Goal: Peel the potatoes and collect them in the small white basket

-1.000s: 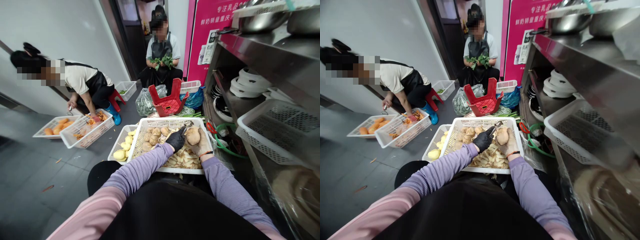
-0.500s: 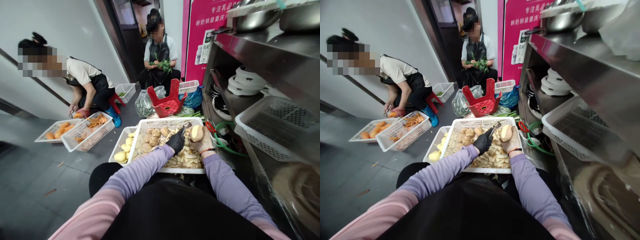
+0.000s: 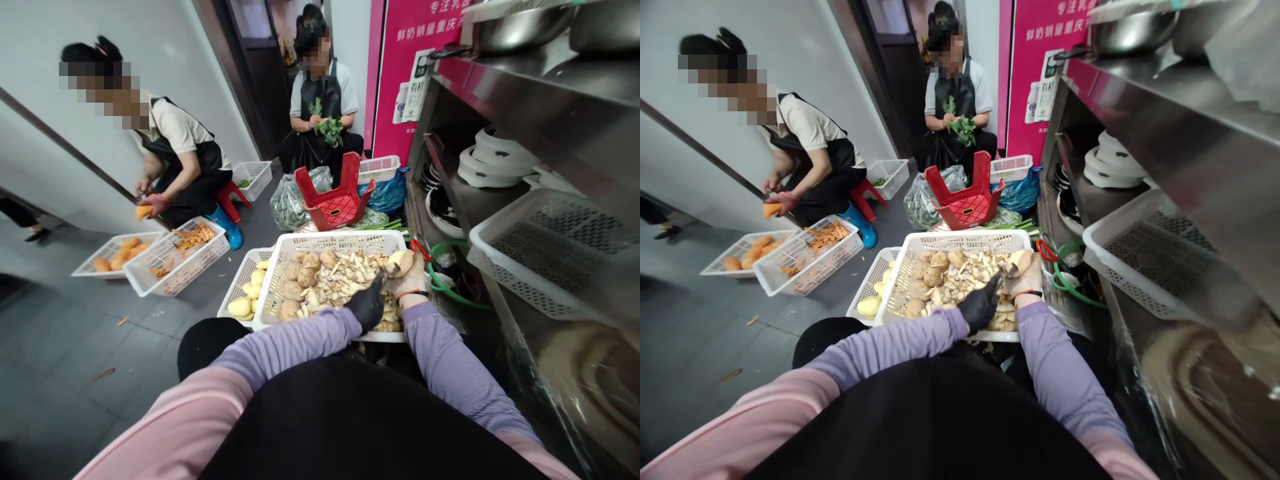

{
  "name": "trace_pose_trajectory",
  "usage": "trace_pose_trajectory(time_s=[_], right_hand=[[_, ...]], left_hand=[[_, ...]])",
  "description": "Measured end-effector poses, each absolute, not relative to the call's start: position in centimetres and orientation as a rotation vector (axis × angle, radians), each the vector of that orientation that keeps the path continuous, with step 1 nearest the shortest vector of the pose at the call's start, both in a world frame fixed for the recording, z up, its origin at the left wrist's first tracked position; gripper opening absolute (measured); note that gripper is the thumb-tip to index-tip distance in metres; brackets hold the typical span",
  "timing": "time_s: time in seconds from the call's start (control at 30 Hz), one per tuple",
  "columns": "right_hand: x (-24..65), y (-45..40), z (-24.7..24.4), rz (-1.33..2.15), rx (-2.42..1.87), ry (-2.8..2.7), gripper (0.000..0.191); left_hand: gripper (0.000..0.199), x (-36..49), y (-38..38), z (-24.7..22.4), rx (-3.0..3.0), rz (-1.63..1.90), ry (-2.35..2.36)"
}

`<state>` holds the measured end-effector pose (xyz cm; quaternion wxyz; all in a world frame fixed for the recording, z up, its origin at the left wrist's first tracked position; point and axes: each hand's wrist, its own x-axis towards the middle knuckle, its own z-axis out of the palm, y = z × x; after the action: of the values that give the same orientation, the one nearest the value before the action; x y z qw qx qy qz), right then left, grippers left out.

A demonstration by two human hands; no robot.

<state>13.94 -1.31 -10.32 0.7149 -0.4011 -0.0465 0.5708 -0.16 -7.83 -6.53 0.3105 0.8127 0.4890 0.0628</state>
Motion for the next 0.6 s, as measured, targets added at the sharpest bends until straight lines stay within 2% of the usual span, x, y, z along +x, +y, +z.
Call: trace_pose_trajectory(time_s=[0.1, 0.2, 0.37, 0.5, 0.6], right_hand=[[14.7, -1.7, -9.0, 1.348, -0.790, 0.127, 0.040], [14.8, -2.3, -7.8, 1.509, -0.662, 0.113, 0.036], [12.6, -3.1, -7.6, 1.581, -0.654, 0.093, 0.032], [11.9, -2.6, -8.5, 1.504, -0.674, 0.058, 0.019], [12.8, -2.0, -9.0, 1.406, -0.694, 0.100, 0.023]], left_hand=[[0.053, -1.5, -8.6, -7.0, 2.066, 0.300, 1.272], [0.052, -2.4, -5.8, -5.2, 2.010, 0.472, 1.362], [0.050, -1.8, -0.3, -0.7, 2.007, 0.312, 1.333], [0.051, -1.6, -4.2, -2.7, 2.280, 0.251, 1.271], [0.051, -2.5, -8.0, -5.3, 2.305, 0.193, 1.215]])
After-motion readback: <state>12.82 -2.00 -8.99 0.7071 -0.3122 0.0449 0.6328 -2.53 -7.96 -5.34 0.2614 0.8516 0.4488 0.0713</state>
